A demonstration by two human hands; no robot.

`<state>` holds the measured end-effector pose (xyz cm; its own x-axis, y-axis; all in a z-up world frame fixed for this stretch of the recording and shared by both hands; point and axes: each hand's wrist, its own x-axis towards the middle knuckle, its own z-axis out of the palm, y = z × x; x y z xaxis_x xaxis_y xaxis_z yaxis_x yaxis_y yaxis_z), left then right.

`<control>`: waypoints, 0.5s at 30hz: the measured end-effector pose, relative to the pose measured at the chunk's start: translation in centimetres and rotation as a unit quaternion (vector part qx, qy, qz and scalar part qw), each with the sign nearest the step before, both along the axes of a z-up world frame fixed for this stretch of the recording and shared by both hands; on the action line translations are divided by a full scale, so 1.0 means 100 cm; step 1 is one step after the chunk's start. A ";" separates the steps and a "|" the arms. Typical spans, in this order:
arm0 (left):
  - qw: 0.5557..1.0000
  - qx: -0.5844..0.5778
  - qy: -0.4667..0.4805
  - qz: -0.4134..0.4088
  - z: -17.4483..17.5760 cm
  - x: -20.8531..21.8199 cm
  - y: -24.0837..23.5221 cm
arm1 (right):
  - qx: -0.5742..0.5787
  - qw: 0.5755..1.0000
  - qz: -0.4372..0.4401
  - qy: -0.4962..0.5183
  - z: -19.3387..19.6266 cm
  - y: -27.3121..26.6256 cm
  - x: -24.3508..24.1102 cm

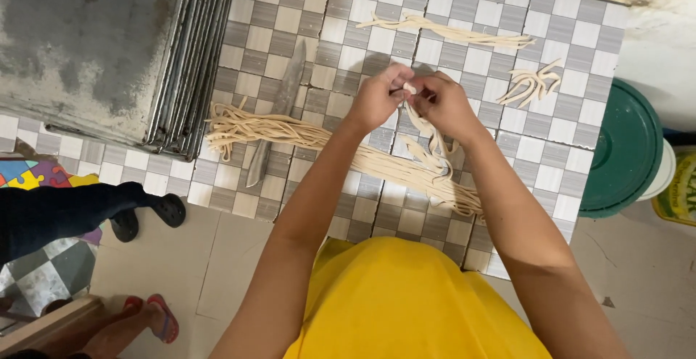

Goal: The person gathers long strands of fresh noodles on a tiled countertop and cuts them into shorter lengths using a large knife. They repeatedly gather, cut, and transfer the cut noodles onto a metal tray.

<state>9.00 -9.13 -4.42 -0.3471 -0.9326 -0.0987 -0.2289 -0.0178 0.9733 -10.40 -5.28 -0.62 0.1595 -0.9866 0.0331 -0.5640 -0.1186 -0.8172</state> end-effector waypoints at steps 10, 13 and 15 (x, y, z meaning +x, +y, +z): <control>0.997 -0.067 0.049 0.010 0.094 -0.007 0.032 | 0.007 0.964 -0.077 -0.256 0.029 0.029 -0.008; 0.994 -0.096 0.056 0.012 0.083 -0.015 0.034 | 0.019 0.947 -0.109 -0.302 0.036 0.036 -0.003; 0.992 -0.104 0.064 0.011 0.081 -0.017 0.038 | 0.029 0.939 -0.134 -0.316 0.050 0.047 0.001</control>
